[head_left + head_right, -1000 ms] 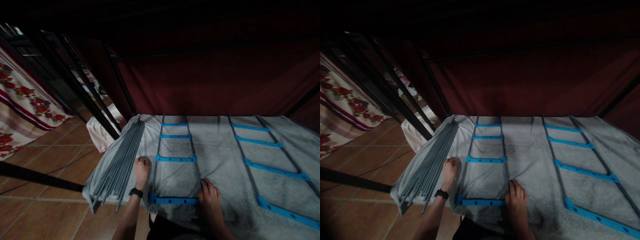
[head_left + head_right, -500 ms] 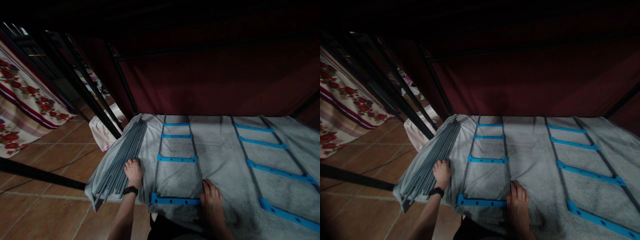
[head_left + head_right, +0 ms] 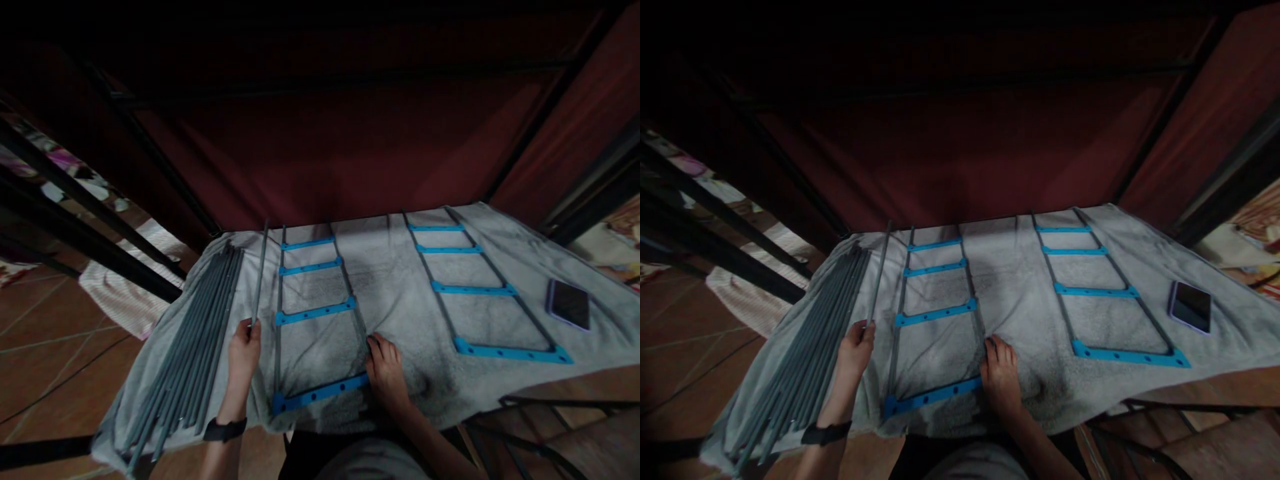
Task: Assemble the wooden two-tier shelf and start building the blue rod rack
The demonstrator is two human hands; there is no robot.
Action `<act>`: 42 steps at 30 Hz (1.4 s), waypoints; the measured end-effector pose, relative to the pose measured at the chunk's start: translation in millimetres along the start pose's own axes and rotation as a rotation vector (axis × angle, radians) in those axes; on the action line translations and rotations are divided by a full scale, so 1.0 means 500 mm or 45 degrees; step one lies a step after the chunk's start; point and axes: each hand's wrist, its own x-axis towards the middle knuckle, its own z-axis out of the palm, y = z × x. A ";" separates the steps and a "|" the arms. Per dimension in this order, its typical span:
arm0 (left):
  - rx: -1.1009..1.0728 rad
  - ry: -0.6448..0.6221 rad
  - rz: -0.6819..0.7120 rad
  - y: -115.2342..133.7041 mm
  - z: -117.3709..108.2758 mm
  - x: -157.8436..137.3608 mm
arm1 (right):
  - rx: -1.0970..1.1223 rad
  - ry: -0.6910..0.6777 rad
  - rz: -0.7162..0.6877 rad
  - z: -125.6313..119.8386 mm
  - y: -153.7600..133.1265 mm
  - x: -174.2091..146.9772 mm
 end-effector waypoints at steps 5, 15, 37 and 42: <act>-0.583 -0.565 0.058 0.132 0.092 -0.105 | 0.547 0.009 0.252 -0.021 -0.019 0.040; -0.379 -0.805 0.563 0.233 0.204 -0.264 | 1.772 -0.028 0.894 -0.108 -0.108 0.158; 0.130 -0.386 -0.173 -0.046 0.091 -0.024 | 2.017 0.436 0.898 -0.259 -0.028 0.273; -0.630 -0.398 -0.438 -0.013 0.073 -0.016 | 1.949 0.454 0.795 -0.281 -0.022 0.298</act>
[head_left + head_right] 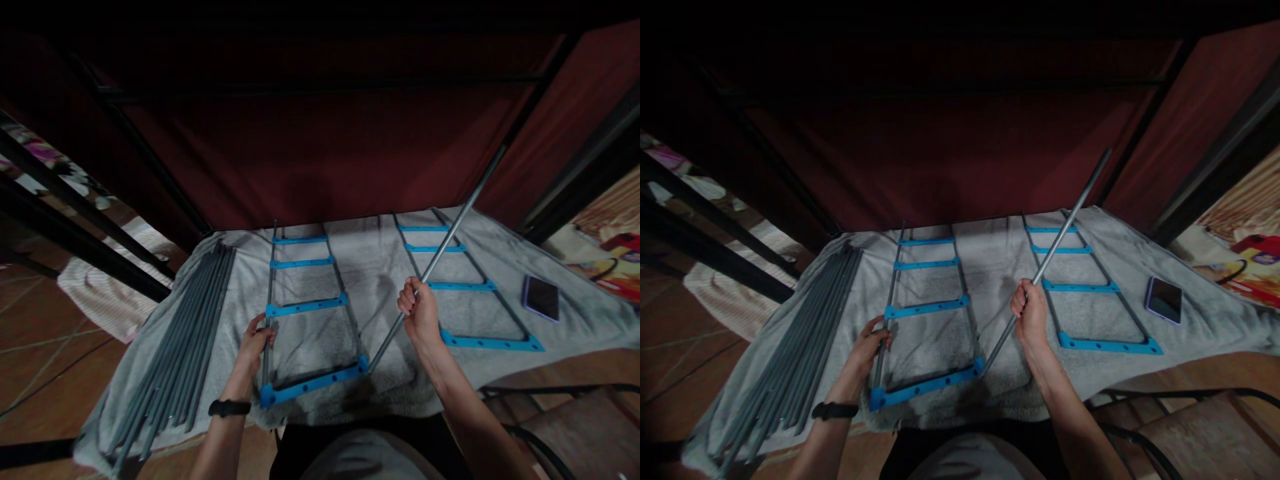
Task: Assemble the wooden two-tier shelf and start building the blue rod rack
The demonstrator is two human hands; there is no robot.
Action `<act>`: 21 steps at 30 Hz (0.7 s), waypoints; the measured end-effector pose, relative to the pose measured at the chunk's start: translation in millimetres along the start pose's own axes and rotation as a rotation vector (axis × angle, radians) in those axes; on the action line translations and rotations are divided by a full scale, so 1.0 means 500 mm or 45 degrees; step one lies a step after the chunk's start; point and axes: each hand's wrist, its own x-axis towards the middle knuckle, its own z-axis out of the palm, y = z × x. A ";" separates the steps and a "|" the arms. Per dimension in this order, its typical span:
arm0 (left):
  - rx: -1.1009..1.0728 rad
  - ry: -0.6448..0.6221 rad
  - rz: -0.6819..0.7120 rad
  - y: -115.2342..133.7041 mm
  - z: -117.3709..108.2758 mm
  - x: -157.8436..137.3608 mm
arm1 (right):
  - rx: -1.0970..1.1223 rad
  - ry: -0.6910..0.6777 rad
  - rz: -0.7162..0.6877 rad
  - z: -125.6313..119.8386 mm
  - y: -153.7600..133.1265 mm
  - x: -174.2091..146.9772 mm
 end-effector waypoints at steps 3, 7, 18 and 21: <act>-0.306 -0.139 -0.121 0.027 0.009 -0.002 | -0.025 -0.008 -0.050 0.010 -0.007 0.003; -0.435 -0.130 -0.170 0.067 0.011 -0.010 | -0.025 -0.026 -0.091 0.021 -0.013 0.001; -0.365 -0.270 -0.237 0.134 -0.052 -0.050 | 0.073 0.026 -0.260 0.050 -0.027 0.045; -0.394 -0.274 -0.298 0.119 -0.053 -0.050 | 0.079 0.069 -0.294 0.071 -0.005 0.068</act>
